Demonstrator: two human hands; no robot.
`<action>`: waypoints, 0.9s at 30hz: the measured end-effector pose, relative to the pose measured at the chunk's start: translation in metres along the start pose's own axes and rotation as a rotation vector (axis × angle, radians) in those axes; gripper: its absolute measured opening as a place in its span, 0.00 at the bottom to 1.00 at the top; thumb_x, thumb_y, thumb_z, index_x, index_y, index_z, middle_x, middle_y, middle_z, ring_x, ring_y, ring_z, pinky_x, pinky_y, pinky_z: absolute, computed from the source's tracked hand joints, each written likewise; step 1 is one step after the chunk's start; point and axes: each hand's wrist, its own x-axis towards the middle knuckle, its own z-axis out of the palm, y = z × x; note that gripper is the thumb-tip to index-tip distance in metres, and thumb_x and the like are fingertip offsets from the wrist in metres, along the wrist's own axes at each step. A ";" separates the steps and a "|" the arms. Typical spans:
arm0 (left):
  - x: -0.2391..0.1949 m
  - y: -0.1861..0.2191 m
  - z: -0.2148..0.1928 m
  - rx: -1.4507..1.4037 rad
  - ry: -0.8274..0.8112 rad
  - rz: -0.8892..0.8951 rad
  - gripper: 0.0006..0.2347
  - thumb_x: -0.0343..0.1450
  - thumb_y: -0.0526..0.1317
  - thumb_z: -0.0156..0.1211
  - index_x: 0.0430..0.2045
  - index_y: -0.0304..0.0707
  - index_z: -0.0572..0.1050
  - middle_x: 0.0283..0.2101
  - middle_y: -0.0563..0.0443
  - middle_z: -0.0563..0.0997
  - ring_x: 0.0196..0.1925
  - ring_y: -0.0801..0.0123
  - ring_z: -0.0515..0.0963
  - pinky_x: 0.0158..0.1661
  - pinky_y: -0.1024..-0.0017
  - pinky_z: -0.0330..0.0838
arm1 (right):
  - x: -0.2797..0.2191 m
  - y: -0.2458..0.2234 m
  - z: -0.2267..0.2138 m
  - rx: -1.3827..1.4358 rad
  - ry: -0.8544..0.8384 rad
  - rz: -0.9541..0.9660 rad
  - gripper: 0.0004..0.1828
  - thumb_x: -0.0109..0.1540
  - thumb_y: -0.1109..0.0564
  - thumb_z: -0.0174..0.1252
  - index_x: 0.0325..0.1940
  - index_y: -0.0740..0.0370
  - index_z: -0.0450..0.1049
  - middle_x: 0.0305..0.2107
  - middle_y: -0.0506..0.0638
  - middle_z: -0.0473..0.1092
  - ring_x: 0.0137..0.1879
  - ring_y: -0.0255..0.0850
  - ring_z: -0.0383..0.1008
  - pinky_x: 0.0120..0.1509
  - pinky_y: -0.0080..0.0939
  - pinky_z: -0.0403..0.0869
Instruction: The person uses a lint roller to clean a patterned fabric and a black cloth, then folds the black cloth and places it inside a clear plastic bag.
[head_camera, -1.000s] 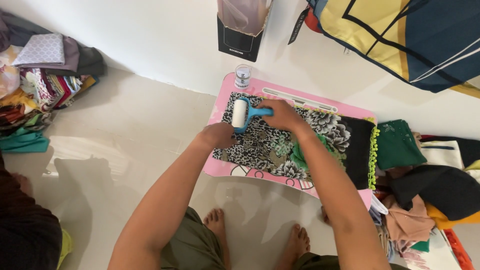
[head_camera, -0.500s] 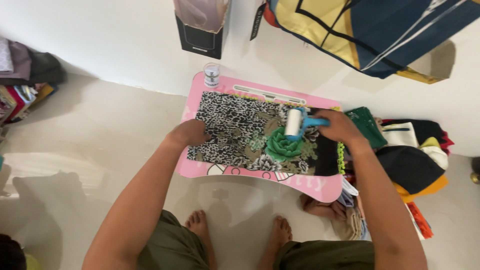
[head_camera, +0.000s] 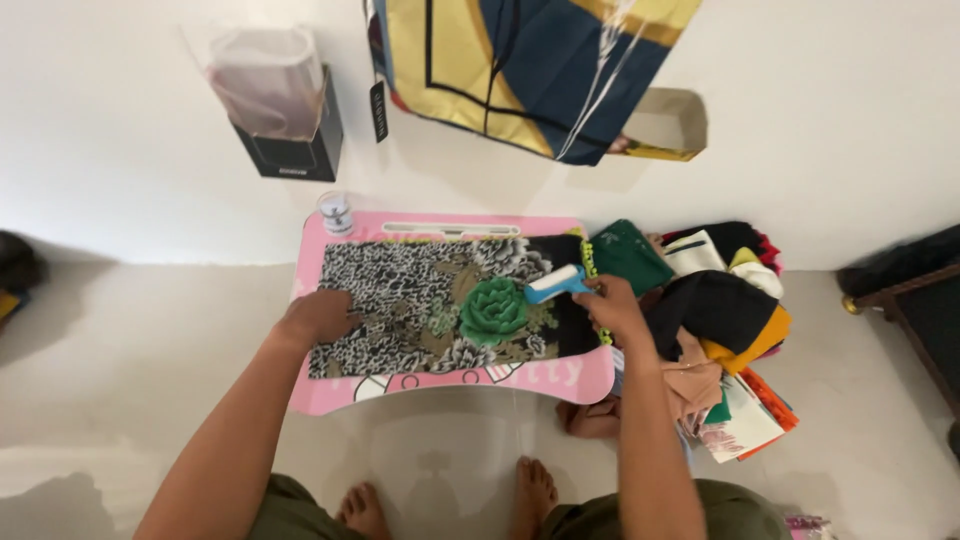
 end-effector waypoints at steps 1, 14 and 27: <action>-0.009 0.012 -0.010 0.008 0.013 0.009 0.17 0.73 0.51 0.51 0.30 0.35 0.81 0.29 0.43 0.83 0.28 0.58 0.82 0.31 0.62 0.74 | -0.005 0.004 -0.005 0.007 0.012 -0.010 0.24 0.54 0.57 0.67 0.52 0.69 0.76 0.13 0.59 0.65 0.12 0.48 0.66 0.15 0.43 0.65; -0.029 0.020 -0.004 -0.018 -0.105 0.059 0.23 0.76 0.51 0.50 0.62 0.35 0.72 0.59 0.36 0.79 0.59 0.46 0.80 0.54 0.50 0.78 | -0.006 -0.122 -0.067 0.429 0.690 -0.832 0.17 0.67 0.62 0.64 0.57 0.67 0.70 0.30 0.53 0.69 0.26 0.37 0.70 0.27 0.35 0.69; -0.046 0.028 -0.015 -0.096 -0.120 0.029 0.24 0.76 0.51 0.50 0.63 0.35 0.72 0.61 0.35 0.78 0.61 0.43 0.79 0.56 0.47 0.76 | 0.038 -0.107 -0.043 0.450 0.558 -0.584 0.19 0.66 0.63 0.63 0.60 0.72 0.70 0.28 0.54 0.69 0.23 0.38 0.72 0.23 0.34 0.69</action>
